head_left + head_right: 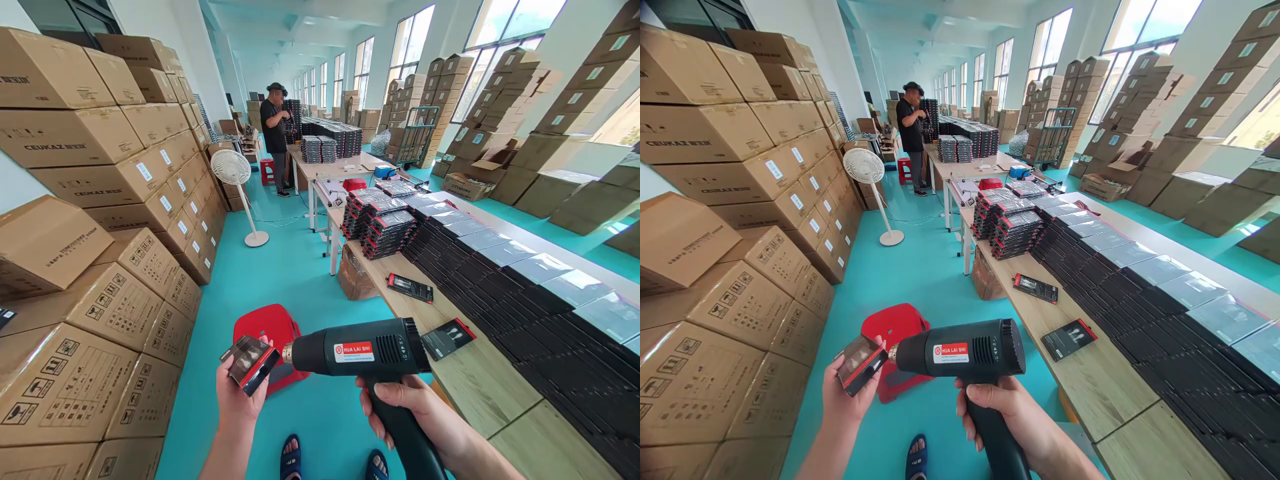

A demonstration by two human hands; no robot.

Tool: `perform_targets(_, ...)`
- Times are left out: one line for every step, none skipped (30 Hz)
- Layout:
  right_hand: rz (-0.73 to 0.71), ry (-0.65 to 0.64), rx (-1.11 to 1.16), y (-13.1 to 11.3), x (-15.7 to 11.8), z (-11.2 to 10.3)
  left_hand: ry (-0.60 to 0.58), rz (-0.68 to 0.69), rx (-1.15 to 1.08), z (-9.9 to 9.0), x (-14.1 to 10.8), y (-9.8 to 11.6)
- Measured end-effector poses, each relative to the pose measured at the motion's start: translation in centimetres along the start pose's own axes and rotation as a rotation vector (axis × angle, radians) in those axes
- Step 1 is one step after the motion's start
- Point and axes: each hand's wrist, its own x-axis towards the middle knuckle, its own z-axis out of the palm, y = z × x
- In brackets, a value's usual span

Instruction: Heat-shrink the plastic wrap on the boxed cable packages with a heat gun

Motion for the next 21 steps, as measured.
perform_targets(-0.003, -0.003, -0.005, 0.0, 0.0, -0.1, -0.008, -0.007, 0.047, 0.0, -0.1, 0.1)
perform_targets(-0.003, -0.005, -0.013, -0.1, -0.1, -0.3, -0.004, -0.013, 0.102, -0.1, -0.2, 0.3)
perform_targets(-0.002, 0.000, -0.025, -0.2, -0.3, -0.5, 0.011, -0.016, 0.159, -0.2, -0.2, 0.5)
perform_targets(0.005, 0.012, -0.036, -0.3, -0.6, -0.8, 0.032, -0.015, 0.210, -0.3, -0.3, 0.8)
perform_targets(0.013, 0.031, -0.046, -0.4, -0.9, -1.1, 0.051, -0.014, 0.248, -0.4, -0.4, 1.1)
perform_targets(0.022, 0.049, -0.055, -0.5, -1.3, -1.4, 0.057, -0.017, 0.270, -0.4, -0.4, 1.3)
perform_targets(0.031, 0.062, -0.063, -0.6, -1.6, -1.7, 0.049, -0.032, 0.275, -0.4, -0.5, 1.6)
perform_targets(0.042, 0.068, -0.070, -0.6, -2.0, -1.9, 0.035, -0.047, 0.269, -0.2, -0.5, 1.7)
perform_targets(0.055, 0.063, -0.079, -0.6, -2.3, -2.0, 0.026, -0.051, 0.252, -0.1, -0.6, 1.8)
perform_targets(0.071, 0.048, -0.090, -0.6, -2.5, -2.0, 0.023, -0.046, 0.231, 0.2, -0.6, 1.9)
perform_targets(0.087, 0.027, -0.110, -0.6, -2.7, -1.9, 0.026, -0.031, 0.211, 0.4, -0.7, 1.9)
perform_targets(0.106, 0.000, -0.136, -0.5, -2.9, -1.8, 0.034, -0.008, 0.195, 0.6, -0.7, 1.8)
perform_targets(0.118, -0.025, -0.169, -0.5, -3.0, -1.6, 0.039, 0.014, 0.187, 0.8, -0.7, 1.7)
perform_targets(0.121, -0.037, -0.201, -0.5, -3.0, -1.4, 0.038, 0.026, 0.186, 0.9, -0.7, 1.7)
perform_targets(0.114, -0.034, -0.227, -0.5, -3.1, -1.2, 0.033, 0.027, 0.192, 1.0, -0.7, 1.6)
perform_targets(0.100, -0.018, -0.246, -0.5, -3.0, -1.1, 0.027, 0.026, 0.201, 0.9, -0.7, 1.5)
perform_targets(0.088, 0.004, -0.256, -0.5, -3.0, -0.9, 0.023, 0.028, 0.209, 0.9, -0.7, 1.5)
perform_targets(0.087, 0.021, -0.262, -0.5, -3.0, -0.9, 0.020, 0.029, 0.217, 0.7, -0.7, 1.5)
perform_targets(0.103, 0.024, -0.280, -0.4, -2.9, -0.9, 0.024, 0.032, 0.224, 0.6, -0.7, 1.5)
perform_targets(0.134, 0.010, -0.311, -0.3, -2.9, -0.9, 0.030, 0.035, 0.230, 0.5, -0.7, 1.5)
perform_targets(0.176, -0.011, -0.350, -0.2, -2.8, -1.0, 0.032, 0.035, 0.236, 0.4, -0.7, 1.5)
